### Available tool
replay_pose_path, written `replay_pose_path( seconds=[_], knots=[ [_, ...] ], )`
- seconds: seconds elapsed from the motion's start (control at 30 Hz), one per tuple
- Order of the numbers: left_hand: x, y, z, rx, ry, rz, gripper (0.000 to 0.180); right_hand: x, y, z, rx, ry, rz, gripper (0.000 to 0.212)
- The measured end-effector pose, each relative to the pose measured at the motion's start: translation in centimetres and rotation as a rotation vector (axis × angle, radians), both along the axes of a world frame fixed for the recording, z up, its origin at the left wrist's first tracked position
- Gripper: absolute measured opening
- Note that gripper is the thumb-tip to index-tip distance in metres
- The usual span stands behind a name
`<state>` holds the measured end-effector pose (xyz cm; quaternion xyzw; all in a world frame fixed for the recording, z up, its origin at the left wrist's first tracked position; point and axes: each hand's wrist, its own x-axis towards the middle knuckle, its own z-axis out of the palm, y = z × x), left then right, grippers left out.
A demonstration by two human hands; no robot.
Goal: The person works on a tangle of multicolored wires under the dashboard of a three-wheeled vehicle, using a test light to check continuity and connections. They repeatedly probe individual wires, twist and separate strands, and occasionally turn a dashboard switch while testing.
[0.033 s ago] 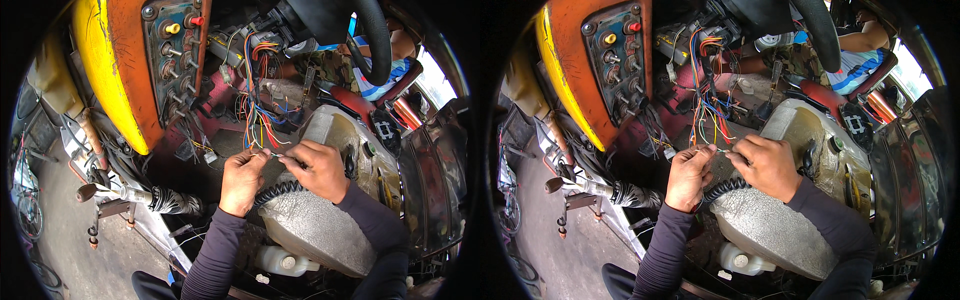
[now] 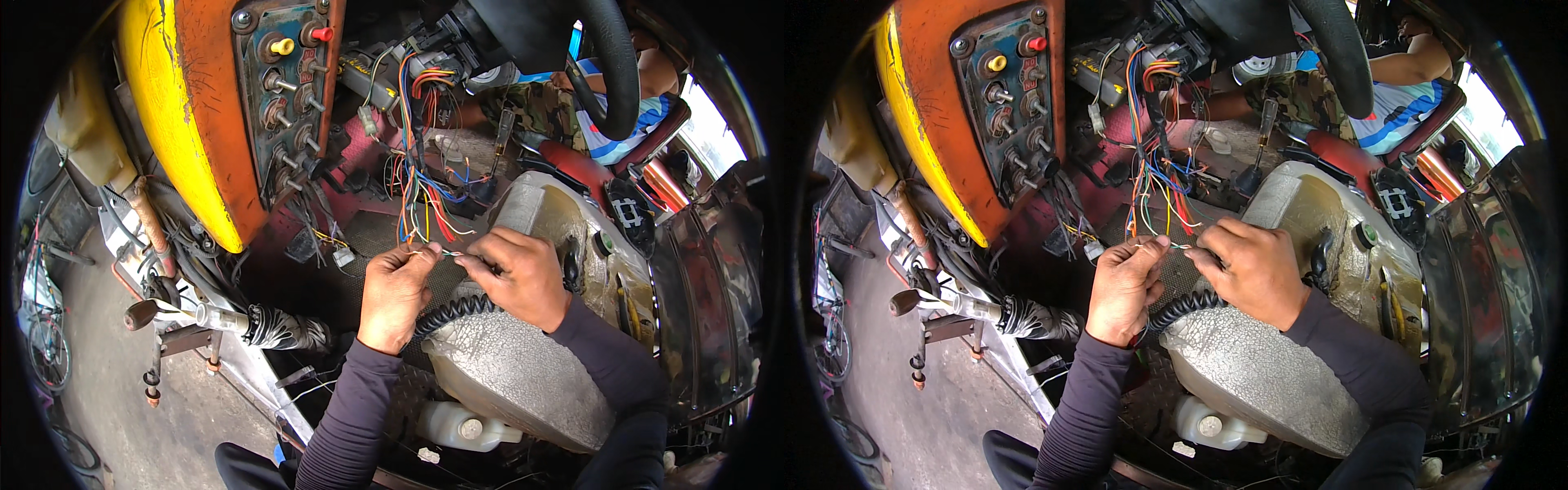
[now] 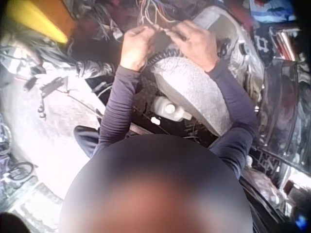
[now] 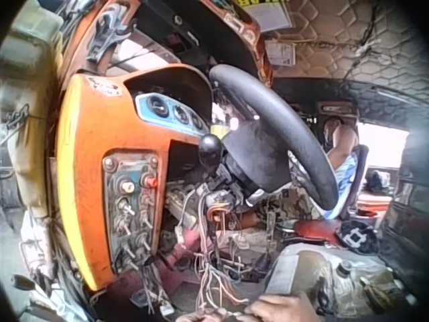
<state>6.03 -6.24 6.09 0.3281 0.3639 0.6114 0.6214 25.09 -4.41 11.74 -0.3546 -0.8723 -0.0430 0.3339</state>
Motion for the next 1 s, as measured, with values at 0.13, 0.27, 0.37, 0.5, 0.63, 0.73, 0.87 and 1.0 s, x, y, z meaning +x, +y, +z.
replay_pose_path(
  seconds=[0.13, 0.27, 0.37, 0.5, 0.63, 0.73, 0.87, 1.0],
  knots=[
    [-0.10, 0.28, 0.04, 0.026, -0.016, 0.001, 0.021, -0.16, 0.42, 0.01, 0.064, 0.039, 0.039, 0.012],
    [-0.02, 0.33, 0.04, 0.020, -0.028, -0.013, 0.021, -0.09, 0.58, -0.01, 0.095, 0.026, 0.080, 0.013],
    [0.03, 0.30, 0.05, 0.025, 0.003, -0.024, 0.021, -0.08, 0.60, 0.04, 0.103, 0.010, 0.065, 0.014],
    [-0.06, 0.21, 0.22, 0.019, -0.011, -0.029, 0.021, -0.12, 0.38, 0.28, 0.128, -0.020, 0.059, 0.016],
    [-0.20, 0.00, 0.66, 0.025, -0.027, 0.002, 0.020, -0.14, 0.16, 0.50, 0.153, -0.047, 0.074, 0.016],
    [0.05, -0.19, 0.88, 0.027, -0.035, 0.014, 0.019, -0.23, 0.29, 0.42, 0.161, -0.053, 0.088, 0.017],
    [0.39, -0.15, 0.79, -0.010, -0.027, 0.017, 0.018, -0.24, 0.39, 0.33, 0.280, -0.152, 0.094, 0.019],
    [0.31, 0.19, 0.55, 0.029, -0.065, 0.002, 0.018, -0.17, -0.05, 0.43, 0.405, -0.304, 0.042, 0.022]
  ],
)
